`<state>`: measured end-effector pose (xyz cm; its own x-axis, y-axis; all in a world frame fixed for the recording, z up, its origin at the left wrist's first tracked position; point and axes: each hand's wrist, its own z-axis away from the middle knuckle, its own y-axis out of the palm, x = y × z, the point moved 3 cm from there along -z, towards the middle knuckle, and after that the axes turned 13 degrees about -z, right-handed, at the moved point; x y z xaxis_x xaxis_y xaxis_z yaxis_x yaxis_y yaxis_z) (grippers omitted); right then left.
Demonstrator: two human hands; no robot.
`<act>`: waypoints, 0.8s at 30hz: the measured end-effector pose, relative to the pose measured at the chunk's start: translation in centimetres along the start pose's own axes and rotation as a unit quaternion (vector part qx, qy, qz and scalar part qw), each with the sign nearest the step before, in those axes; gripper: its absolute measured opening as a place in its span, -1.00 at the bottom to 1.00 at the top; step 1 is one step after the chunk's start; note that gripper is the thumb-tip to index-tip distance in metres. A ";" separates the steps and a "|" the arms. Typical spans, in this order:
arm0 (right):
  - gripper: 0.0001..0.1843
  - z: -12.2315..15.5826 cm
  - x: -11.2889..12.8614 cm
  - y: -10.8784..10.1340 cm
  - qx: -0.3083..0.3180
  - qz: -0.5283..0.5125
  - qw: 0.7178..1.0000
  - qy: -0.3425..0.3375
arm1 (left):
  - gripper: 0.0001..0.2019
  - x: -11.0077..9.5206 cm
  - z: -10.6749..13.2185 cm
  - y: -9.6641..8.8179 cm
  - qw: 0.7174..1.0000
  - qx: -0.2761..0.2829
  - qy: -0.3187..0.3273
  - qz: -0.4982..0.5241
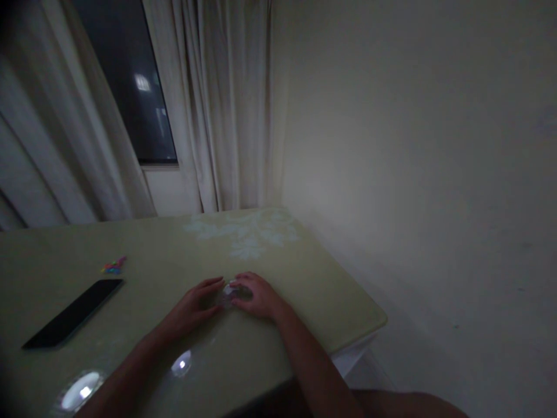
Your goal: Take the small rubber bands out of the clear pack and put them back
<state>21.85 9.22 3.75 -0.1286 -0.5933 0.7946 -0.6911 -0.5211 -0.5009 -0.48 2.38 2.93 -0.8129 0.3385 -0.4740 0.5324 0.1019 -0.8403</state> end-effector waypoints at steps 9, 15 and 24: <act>-0.58 0.2 0.6 0.2 0.003 0.060 0.998 0.001 | -0.42 -0.2 -0.1 1.4 0.994 0.021 0.019 -0.109; -0.56 -0.3 -0.3 -0.8 -0.037 0.171 0.984 0.027 | -0.40 -0.5 0.2 2.6 0.984 -0.009 0.003 -0.180; -0.51 0.9 -4.4 -6.2 -0.214 0.322 0.896 0.220 | -0.50 -0.8 0.1 2.9 0.975 0.017 -0.003 -0.223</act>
<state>27.34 14.53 3.09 -0.8010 -0.3386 0.4936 -0.5705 0.1820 -0.8009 1.75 2.34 0.87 -0.9631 0.2624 -0.0606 0.1177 0.2076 -0.9711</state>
